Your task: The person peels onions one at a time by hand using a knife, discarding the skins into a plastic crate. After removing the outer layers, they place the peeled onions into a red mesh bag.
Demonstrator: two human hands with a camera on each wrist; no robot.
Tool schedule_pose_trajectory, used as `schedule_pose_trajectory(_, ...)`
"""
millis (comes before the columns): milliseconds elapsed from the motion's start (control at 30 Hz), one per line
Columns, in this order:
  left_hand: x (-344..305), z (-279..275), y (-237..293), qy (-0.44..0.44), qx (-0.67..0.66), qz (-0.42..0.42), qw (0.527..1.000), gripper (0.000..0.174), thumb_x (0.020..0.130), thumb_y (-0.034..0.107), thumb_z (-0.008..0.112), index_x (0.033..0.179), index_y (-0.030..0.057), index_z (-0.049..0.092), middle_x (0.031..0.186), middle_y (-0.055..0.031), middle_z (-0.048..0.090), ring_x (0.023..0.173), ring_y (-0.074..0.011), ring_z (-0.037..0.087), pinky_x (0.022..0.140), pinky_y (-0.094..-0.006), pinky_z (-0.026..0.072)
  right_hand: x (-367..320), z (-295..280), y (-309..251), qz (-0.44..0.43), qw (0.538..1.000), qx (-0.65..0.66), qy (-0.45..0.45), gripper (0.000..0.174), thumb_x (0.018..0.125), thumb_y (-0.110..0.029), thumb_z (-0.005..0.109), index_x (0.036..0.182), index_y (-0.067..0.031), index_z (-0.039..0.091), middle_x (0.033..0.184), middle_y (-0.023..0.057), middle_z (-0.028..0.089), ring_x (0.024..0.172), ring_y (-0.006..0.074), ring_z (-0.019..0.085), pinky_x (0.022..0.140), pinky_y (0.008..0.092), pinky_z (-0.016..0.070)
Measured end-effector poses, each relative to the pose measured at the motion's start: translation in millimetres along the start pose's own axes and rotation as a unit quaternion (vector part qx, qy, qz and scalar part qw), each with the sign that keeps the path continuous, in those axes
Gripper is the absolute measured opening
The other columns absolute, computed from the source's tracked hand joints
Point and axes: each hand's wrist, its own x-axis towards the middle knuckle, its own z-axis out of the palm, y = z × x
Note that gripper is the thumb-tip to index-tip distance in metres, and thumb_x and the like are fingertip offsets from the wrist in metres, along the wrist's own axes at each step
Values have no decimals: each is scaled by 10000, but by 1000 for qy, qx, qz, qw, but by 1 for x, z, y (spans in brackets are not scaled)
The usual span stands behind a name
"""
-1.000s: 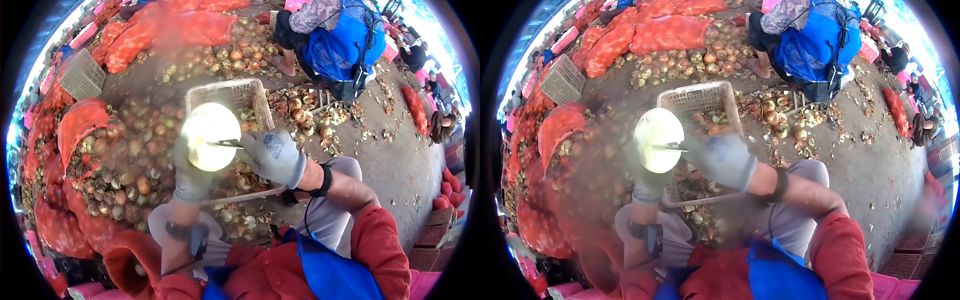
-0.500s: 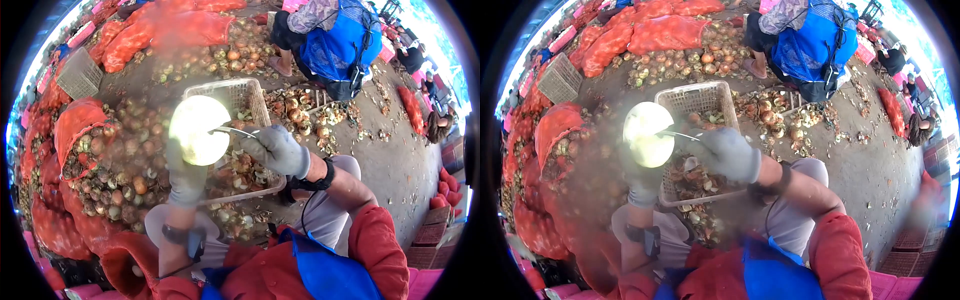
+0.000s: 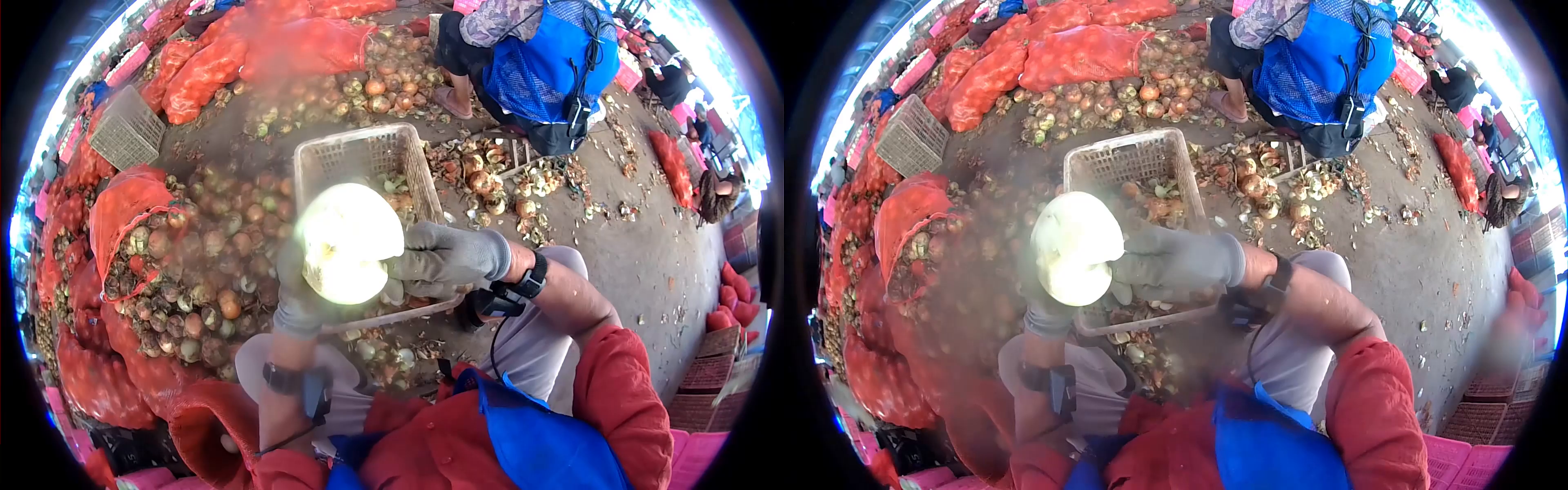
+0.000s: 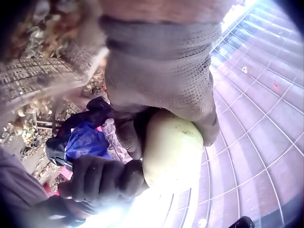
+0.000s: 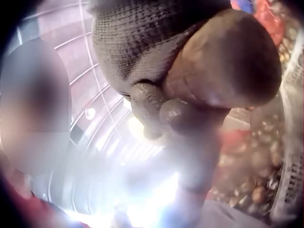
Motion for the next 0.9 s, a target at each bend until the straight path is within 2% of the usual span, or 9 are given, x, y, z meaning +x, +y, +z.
schedule_pose_trajectory(67,-4,-1,5,105,465,57,877,671,1032,426,544,1557,50,362,1477,-157,541,1319,-284,577,1086,-434,538,-3,9,-7,104,988,113,2,258,1109,-282,511,1048,-76,653,799,-53,536,623,71,465,543,237,396)
schedule_pose_trajectory(300,-2,4,-10,88,110,88,986,713,1012,542,501,1481,7,455,1407,-180,589,1243,-289,640,960,-436,621,-6,0,2,154,942,266,-134,412,1140,-336,373,894,-89,593,661,-79,372,570,35,334,508,219,253)
schedule_pose_trajectory(367,2,3,-9,107,144,115,977,644,1015,443,554,1455,-22,478,1338,-187,636,1164,-274,685,909,-401,639,-1,-5,4,78,968,163,-172,347,1128,-297,437,930,-71,610,663,-68,400,588,54,414,527,239,323)
schedule_pose_trajectory(400,1,-3,-7,108,143,119,977,644,1015,443,554,1455,-22,478,1338,-187,636,1164,-274,685,909,-401,639,-1,2,6,-69,989,-104,-78,292,1099,-256,517,943,-44,645,670,-27,508,636,97,512,575,283,409)
schedule_pose_trajectory(467,-1,-17,1,110,611,208,756,588,1001,388,596,1399,-40,531,1247,-175,685,1059,-266,727,886,-387,642,4,11,29,-48,997,-62,9,286,1083,-244,543,934,-28,656,691,9,561,654,132,542,602,305,437)
schedule_pose_trajectory(567,5,-6,2,52,673,256,692,482,1027,296,560,1340,-70,567,1177,-161,713,988,-253,747,870,-370,643,6,18,36,-30,986,-89,136,286,1052,-230,584,943,8,700,737,84,652,687,225,613,645,348,489)
schedule_pose_trajectory(700,3,-4,-3,68,629,248,734,483,1036,310,551,1323,-78,569,1196,-160,705,1023,-248,737,877,-365,641,6,12,37,-57,952,-263,143,265,1049,-240,584,1079,-11,713,778,98,694,726,257,661,672,370,524)
schedule_pose_trajectory(767,-5,-6,4,79,415,103,900,556,1035,369,553,1378,-68,536,1265,-165,679,1108,-253,711,900,-381,636,6,8,34,-65,951,-278,114,263,1050,-249,579,1086,-28,717,811,95,719,735,250,672,666,367,528)
schedule_pose_trajectory(900,-8,-5,-6,-4,193,37,980,620,1038,413,541,1458,-38,477,1365,-169,628,1194,-266,670,957,-413,615,-5,1,15,164,986,-21,24,299,1047,-272,566,1165,-45,719,1064,97,682,893,242,645,822,362,515)
